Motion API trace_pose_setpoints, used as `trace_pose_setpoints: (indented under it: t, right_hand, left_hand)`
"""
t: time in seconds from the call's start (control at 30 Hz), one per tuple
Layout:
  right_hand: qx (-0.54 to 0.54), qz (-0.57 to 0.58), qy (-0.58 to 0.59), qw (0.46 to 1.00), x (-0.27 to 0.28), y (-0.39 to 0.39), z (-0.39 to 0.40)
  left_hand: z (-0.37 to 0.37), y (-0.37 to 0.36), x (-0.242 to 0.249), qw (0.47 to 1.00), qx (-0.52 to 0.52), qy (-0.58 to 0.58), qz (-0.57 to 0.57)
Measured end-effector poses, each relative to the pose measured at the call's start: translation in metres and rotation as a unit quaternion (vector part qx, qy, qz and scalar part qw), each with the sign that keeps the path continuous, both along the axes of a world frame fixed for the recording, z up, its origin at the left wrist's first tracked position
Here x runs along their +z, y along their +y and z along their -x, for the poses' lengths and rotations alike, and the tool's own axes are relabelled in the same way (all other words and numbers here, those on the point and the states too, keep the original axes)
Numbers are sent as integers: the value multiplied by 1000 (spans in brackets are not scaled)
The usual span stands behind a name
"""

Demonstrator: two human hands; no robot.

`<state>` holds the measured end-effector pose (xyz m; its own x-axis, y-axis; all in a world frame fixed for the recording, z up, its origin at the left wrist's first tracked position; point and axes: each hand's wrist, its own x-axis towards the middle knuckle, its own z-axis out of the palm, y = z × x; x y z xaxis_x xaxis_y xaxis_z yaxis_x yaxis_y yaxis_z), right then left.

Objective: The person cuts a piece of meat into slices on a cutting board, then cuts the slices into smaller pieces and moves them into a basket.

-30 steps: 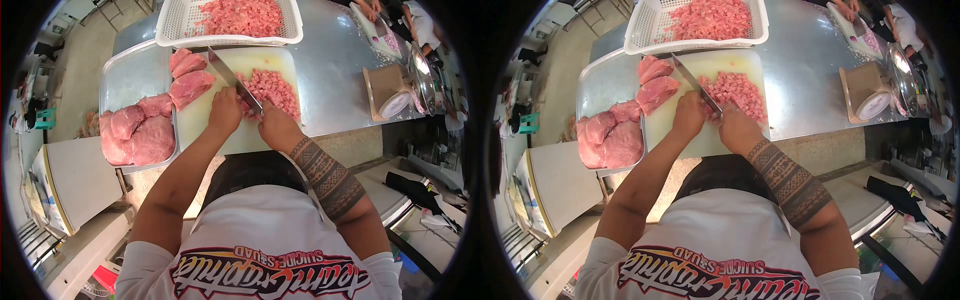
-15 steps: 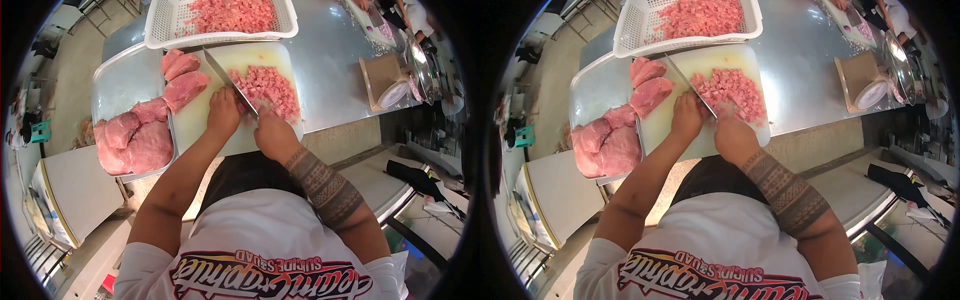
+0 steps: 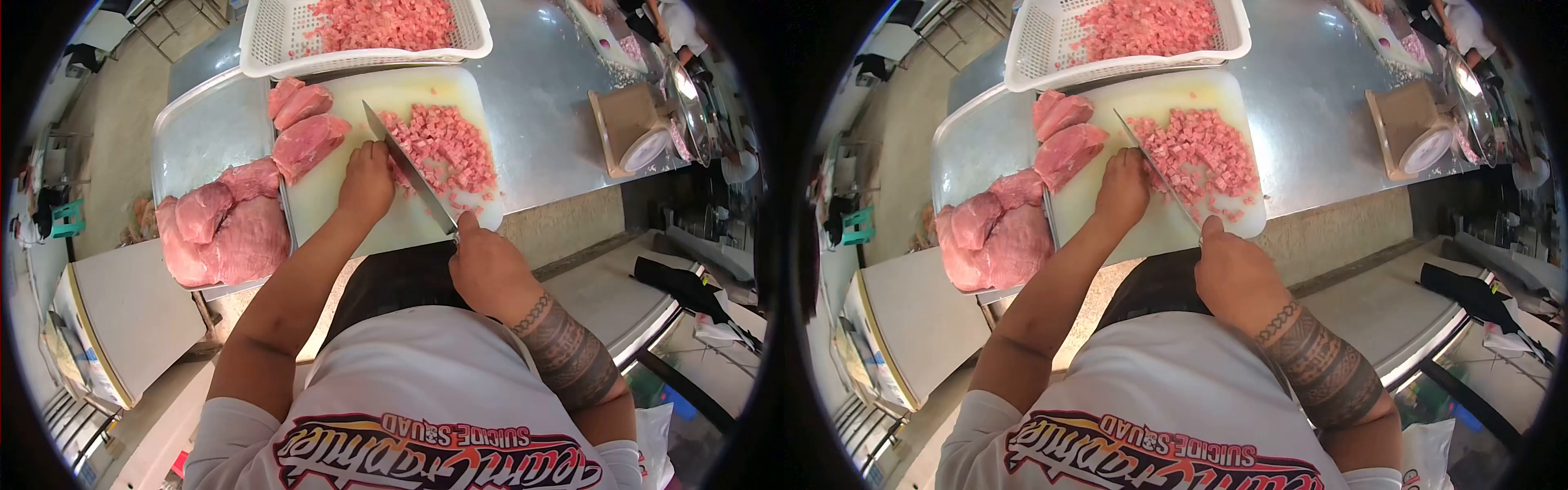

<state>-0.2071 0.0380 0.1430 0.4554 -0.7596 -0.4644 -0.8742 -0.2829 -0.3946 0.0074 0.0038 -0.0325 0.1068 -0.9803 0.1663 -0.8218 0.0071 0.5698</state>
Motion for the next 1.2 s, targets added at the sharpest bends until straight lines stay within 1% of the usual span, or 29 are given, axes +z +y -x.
trace_pose_setpoints:
  t: [0.1, 0.17, 0.27, 0.37, 0.47, 0.53, 0.6, 0.67, 0.73, 0.8, 0.87, 0.97, 1.07, 1.17, 1.2]
  right_hand:
    - [-10, 40, -38, 998, -52, -1, -10]
    - [-23, 61, -54, 996, -84, -17, -28]
    - [-29, 69, -81, 994, -84, -37, -47]
    - [-30, 66, -72, 995, -84, -45, -48]
    - [-35, 52, -40, 997, -51, -40, -41]
    - [-25, 52, -47, 997, -27, -25, -32]
    - [-20, 54, -52, 997, -25, -19, -28]
    - [-17, 53, -56, 997, -47, -16, -27]
    - [-31, 63, -75, 995, -86, -20, -38]
    - [-29, 75, -96, 992, -97, -36, -53]
    - [-28, 84, -109, 990, -92, -44, -57]
    - [-55, 56, -106, 991, -86, -53, -55]
    - [-40, 76, -95, 992, -73, -45, -43]
    - [-42, 19, -66, 997, -33, -25, -32]
    - [-36, 30, -76, 996, -45, -23, -32]
  left_hand:
    - [-1, 1, -9, 1000, -12, -2, 22]
    - [-2, 0, -13, 999, -15, -8, 31]
    - [-5, -1, -6, 999, -16, 26, -11]
    - [-14, -3, 5, 997, -17, 63, -34]
    - [-18, -2, 25, 991, -25, 81, -106]
    - [-19, -3, 24, 993, -24, 63, -93]
    - [-19, -7, 19, 994, -33, 53, -94]
    - [-23, -10, 12, 991, -50, 51, -112]
    - [-24, -8, 3, 991, -50, 46, -115]
    - [-30, -11, 4, 991, -52, 54, -110]
    - [-31, -10, 11, 989, -73, 81, -104]
    - [-34, -8, 15, 992, -81, 53, -76]
    - [-33, -3, 21, 994, -65, 57, -70]
    - [-32, -4, 19, 994, -46, 40, -91]
    - [-32, -4, 18, 994, -44, 35, -89]
